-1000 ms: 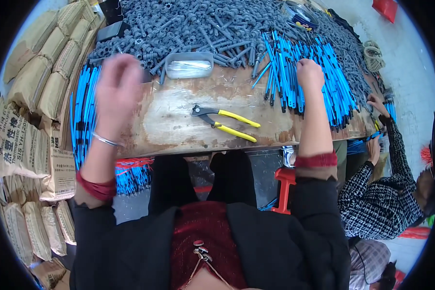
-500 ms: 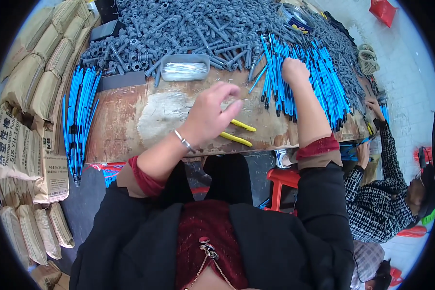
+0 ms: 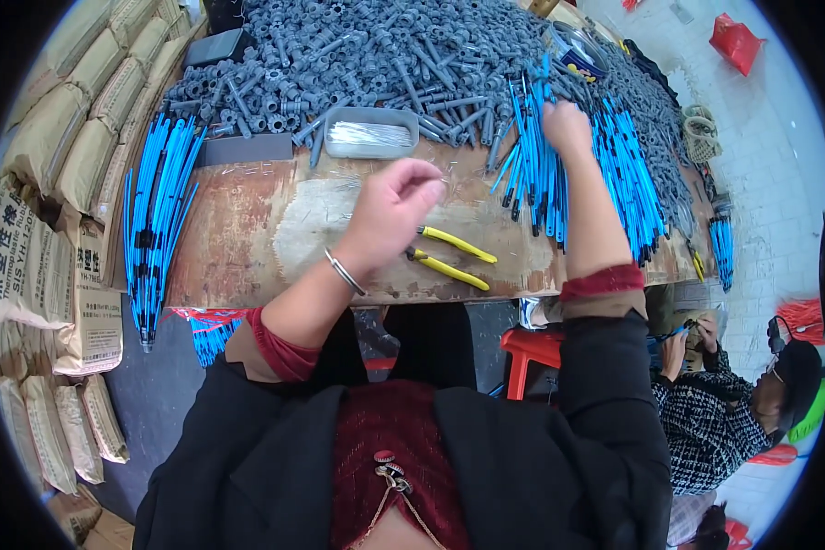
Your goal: The person assembles blue wire components into black circular connectors on a production line, using pliers to manipulate the cables and connectors.
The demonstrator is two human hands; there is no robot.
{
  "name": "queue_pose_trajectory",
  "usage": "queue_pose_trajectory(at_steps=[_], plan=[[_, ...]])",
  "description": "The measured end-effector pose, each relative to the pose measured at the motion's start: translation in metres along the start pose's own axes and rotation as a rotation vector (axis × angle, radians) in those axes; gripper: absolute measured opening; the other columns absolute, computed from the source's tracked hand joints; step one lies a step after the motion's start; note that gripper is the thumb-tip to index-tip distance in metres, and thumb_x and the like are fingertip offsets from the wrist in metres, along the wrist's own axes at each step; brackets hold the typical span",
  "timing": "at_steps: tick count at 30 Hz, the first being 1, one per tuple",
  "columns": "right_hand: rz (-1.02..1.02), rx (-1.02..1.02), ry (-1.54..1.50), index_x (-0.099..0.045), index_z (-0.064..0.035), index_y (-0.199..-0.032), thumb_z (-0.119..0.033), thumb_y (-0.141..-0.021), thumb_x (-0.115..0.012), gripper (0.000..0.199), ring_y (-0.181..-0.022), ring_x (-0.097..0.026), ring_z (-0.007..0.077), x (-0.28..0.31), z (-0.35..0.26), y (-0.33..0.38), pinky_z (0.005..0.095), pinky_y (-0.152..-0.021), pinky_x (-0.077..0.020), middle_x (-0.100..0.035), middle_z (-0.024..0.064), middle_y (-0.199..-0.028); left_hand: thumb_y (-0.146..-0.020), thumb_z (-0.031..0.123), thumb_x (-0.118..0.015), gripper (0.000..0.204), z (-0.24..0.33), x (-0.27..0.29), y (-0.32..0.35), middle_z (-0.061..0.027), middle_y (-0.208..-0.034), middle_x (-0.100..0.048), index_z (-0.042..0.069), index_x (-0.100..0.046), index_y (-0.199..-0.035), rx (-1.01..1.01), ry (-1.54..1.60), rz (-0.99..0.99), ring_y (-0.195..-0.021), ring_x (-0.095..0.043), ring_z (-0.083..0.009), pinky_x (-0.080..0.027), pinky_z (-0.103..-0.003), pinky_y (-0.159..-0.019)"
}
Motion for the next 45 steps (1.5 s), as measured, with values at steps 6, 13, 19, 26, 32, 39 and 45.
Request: queue_pose_trajectory(at_steps=[6,13,19,26,32,39,45], plan=[[-0.237,0.187,-1.181,-0.055,-0.002,-0.075,-0.022,-0.089,-0.048,0.025,-0.058,-0.054,0.013,0.123,-0.036,0.081,0.0262,-0.054,-0.0442,-0.053,0.0038,-0.064,-0.088,0.016,-0.053,0.015,-0.003,0.026,-0.011,-0.0113,-0.087,-0.062,0.003,-0.055,-0.093,0.371,0.63,0.11,-0.08,-0.062,-0.0217,-0.05,-0.032,-0.074],[-0.755,0.367,-1.011,-0.055,-0.0002,-0.076,-0.021,-0.09,-0.05,0.025,-0.059,-0.055,0.0107,0.103,-0.064,0.199,0.0243,-0.056,-0.0445,-0.057,0.0046,-0.065,-0.089,0.017,-0.052,0.017,0.001,0.011,-0.011,-0.0115,-0.093,-0.064,0.007,-0.052,-0.103,0.25,1.237,-0.423,-0.083,-0.063,-0.0237,-0.051,-0.033,-0.073],[-0.755,0.295,-0.92,-0.06,-0.0019,-0.085,-0.021,-0.088,-0.053,0.021,-0.064,-0.057,0.01,0.06,-0.055,0.162,0.0266,-0.058,-0.0462,-0.061,0.0045,-0.069,-0.089,0.014,-0.052,0.017,-0.001,0.014,-0.002,-0.0114,-0.092,-0.064,0.008,-0.052,-0.105,0.208,0.983,-0.32,-0.079,-0.064,-0.0214,-0.052,-0.031,-0.068],[-0.006,0.231,-0.016,-0.064,-0.0044,-0.098,-0.026,-0.079,-0.056,0.03,-0.089,-0.061,0.032,-0.006,-0.019,0.008,0.0397,-0.078,-0.0482,-0.063,0.0184,-0.094,-0.088,0.01,-0.052,0.018,-0.011,0.019,-0.006,-0.0149,-0.089,-0.064,0.007,-0.05,-0.105,0.272,1.014,-0.539,-0.053,-0.058,-0.0143,-0.044,-0.023,-0.046],[-0.276,0.015,0.105,-0.061,-0.0004,-0.101,-0.025,-0.075,-0.056,0.036,-0.098,-0.058,0.0337,-0.025,-0.026,-0.019,0.0395,-0.085,-0.046,-0.06,0.02,-0.103,-0.088,0.01,-0.05,0.016,-0.009,0.018,0.0,-0.0168,-0.085,-0.063,0.006,-0.051,-0.104,0.32,0.953,-0.526,-0.047,-0.054,-0.012,-0.039,-0.022,-0.04],[0.006,0.133,-0.222,-0.055,0.0016,-0.111,-0.023,-0.073,-0.059,0.046,-0.091,-0.059,0.0306,0.02,-0.013,-0.004,0.0366,-0.081,-0.0467,-0.062,0.019,-0.1,-0.09,0.011,-0.049,0.015,-0.015,0.014,-0.008,-0.0166,-0.086,-0.064,0.006,-0.052,-0.103,0.315,0.952,-0.375,-0.059,-0.061,-0.0153,-0.049,-0.025,-0.049],[-0.282,0.281,-1.422,-0.055,0.0009,-0.114,-0.011,-0.083,-0.058,0.033,-0.072,-0.056,0.0094,0.121,-0.026,0.115,0.0247,-0.063,-0.0466,-0.062,0.0039,-0.084,-0.091,0.015,-0.049,0.016,-0.021,0.017,-0.011,-0.0143,-0.087,-0.064,0.005,-0.053,-0.103,0.307,0.929,-0.334,-0.068,-0.064,-0.0173,-0.053,-0.028,-0.057]])
Point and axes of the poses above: each hand's wrist, its own y-axis away from the middle knuckle, its own x-axis out of the back of the hand, z = x × y, the point moved 1 cm from there along -y, towards the middle knuckle
